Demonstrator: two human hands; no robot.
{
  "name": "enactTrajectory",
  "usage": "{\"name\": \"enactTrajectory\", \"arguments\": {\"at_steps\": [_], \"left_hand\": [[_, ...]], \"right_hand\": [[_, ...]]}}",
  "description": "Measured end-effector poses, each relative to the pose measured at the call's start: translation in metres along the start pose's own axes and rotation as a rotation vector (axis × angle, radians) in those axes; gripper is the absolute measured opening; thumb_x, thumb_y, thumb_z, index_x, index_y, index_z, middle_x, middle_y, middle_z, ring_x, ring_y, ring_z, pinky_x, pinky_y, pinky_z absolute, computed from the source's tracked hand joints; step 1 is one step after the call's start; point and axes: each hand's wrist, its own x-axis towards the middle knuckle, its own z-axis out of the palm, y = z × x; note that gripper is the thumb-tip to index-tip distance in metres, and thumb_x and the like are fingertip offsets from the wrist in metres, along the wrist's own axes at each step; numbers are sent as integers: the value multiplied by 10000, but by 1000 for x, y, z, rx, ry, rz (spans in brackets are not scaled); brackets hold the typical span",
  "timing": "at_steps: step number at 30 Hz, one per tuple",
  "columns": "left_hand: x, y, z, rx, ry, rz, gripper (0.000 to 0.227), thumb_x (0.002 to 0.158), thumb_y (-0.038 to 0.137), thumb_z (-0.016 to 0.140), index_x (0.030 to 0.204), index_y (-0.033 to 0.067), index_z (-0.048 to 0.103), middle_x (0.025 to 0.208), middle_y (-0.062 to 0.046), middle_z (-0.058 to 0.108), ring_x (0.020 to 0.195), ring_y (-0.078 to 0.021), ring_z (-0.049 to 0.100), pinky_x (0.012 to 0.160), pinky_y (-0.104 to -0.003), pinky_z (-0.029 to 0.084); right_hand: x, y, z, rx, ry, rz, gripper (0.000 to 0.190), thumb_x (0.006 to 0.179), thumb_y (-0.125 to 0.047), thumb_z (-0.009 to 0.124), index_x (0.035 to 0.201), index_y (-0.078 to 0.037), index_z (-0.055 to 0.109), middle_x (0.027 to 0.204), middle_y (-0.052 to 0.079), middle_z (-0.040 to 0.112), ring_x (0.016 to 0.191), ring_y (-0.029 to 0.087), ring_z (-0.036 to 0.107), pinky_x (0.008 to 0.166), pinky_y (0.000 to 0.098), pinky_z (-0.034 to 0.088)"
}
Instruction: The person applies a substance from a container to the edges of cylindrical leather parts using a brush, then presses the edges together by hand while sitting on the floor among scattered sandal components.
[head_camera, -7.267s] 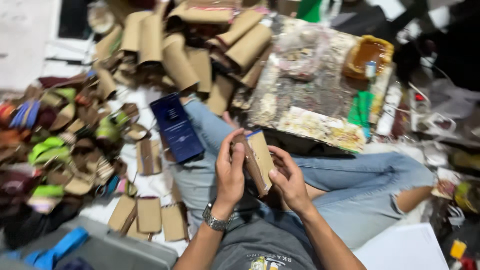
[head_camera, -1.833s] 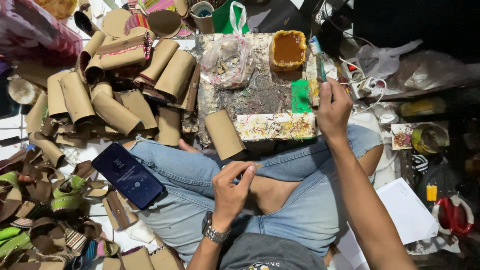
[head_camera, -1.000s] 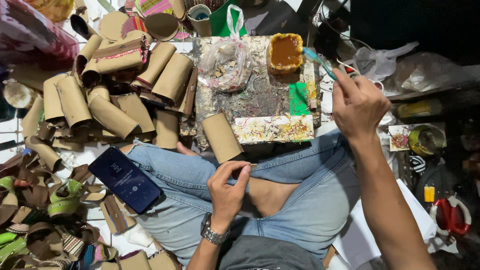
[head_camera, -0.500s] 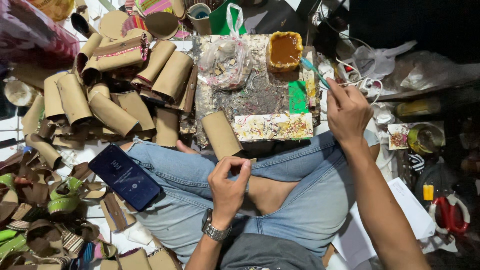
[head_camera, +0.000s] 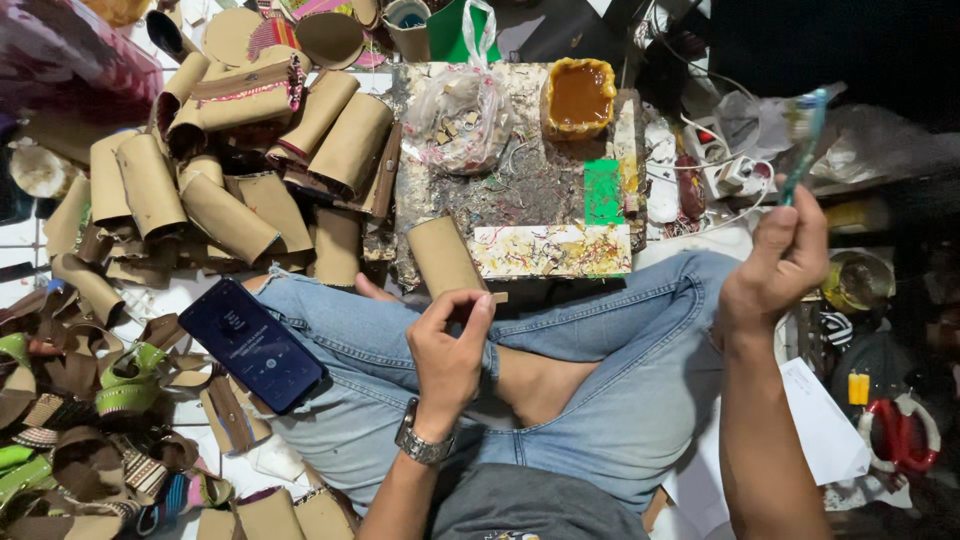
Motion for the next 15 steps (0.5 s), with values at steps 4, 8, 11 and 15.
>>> {"name": "enactTrajectory", "arguments": {"at_steps": [4,8,11,15], "left_hand": [[8,14,2,-18,-16,-16,62,877,95,744,825,101,777,643,-90,699,626,-158,635,614,-341,535],[17,31,5,-33,-56,9,64,860,108,754,798,115,773,615,-84,681,621,-131,616,603,-321,521],[21,42,9,-42,-64,17,67,835,113,769,769,121,770,581,-71,663,594,-122,601,586,-302,508],[21,52,13,-72,-90,12,101,815,86,762,718,111,752,517,-60,601,555,-108,553,551,-283,485]], "right_hand": [[-8,-9,-8,101,24,-106,399,1185,-168,449,1306,167,629,705,131,498,610,191,469,622,322,422],[-33,-19,-9,133,-158,-83,328,1149,-120,470,1223,126,674,816,171,587,683,223,535,680,358,468],[-53,-30,-7,126,-287,-68,259,1081,-123,568,1147,66,732,825,144,632,680,219,550,674,358,474],[-56,-84,3,166,-428,-23,204,1023,-114,629,1111,-12,781,795,125,661,597,184,506,578,338,458]]}}
